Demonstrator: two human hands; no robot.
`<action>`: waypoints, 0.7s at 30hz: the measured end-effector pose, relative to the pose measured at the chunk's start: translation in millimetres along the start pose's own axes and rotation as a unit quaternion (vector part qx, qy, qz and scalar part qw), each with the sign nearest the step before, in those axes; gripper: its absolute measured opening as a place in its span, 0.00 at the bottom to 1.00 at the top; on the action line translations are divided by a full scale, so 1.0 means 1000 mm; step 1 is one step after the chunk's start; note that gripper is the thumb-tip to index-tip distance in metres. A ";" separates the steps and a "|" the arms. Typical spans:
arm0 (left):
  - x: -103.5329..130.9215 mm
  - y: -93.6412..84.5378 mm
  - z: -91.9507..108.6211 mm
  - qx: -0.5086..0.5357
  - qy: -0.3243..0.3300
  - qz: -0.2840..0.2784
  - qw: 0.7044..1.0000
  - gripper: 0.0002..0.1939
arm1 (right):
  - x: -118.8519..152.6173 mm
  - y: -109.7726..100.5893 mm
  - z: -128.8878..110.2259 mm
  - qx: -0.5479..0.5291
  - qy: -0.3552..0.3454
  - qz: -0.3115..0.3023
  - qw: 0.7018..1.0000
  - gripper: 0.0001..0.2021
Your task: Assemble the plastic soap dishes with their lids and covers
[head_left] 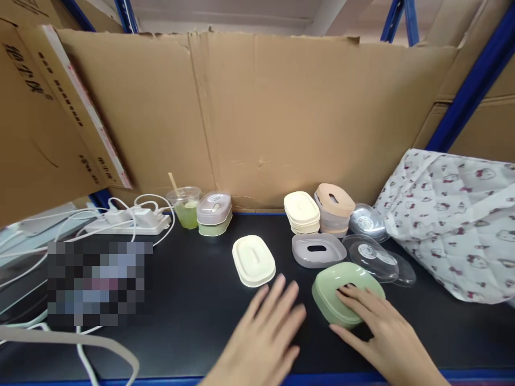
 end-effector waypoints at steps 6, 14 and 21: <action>-0.045 0.021 -0.079 -0.041 -0.247 -0.112 0.962 0.31 | 0.002 0.000 -0.001 -0.134 -0.086 -0.104 0.982 0.08; -0.075 0.004 -0.086 -0.035 -0.173 -0.192 0.965 0.28 | -0.017 -0.004 -0.013 -0.072 -0.094 -0.092 0.989 0.18; -0.069 0.006 -0.092 -0.014 -0.124 -0.195 0.973 0.24 | -0.016 -0.007 -0.040 -0.046 -0.065 -0.062 0.995 0.13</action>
Point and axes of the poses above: each hand's wrist, its own x-axis away from the middle knuckle, its own y-axis out of the palm, z = x × y, the point moved 7 cm from there along -x, towards the middle knuckle, and after that the axes turned 14 degrees about -z, right-handed, at the moved point
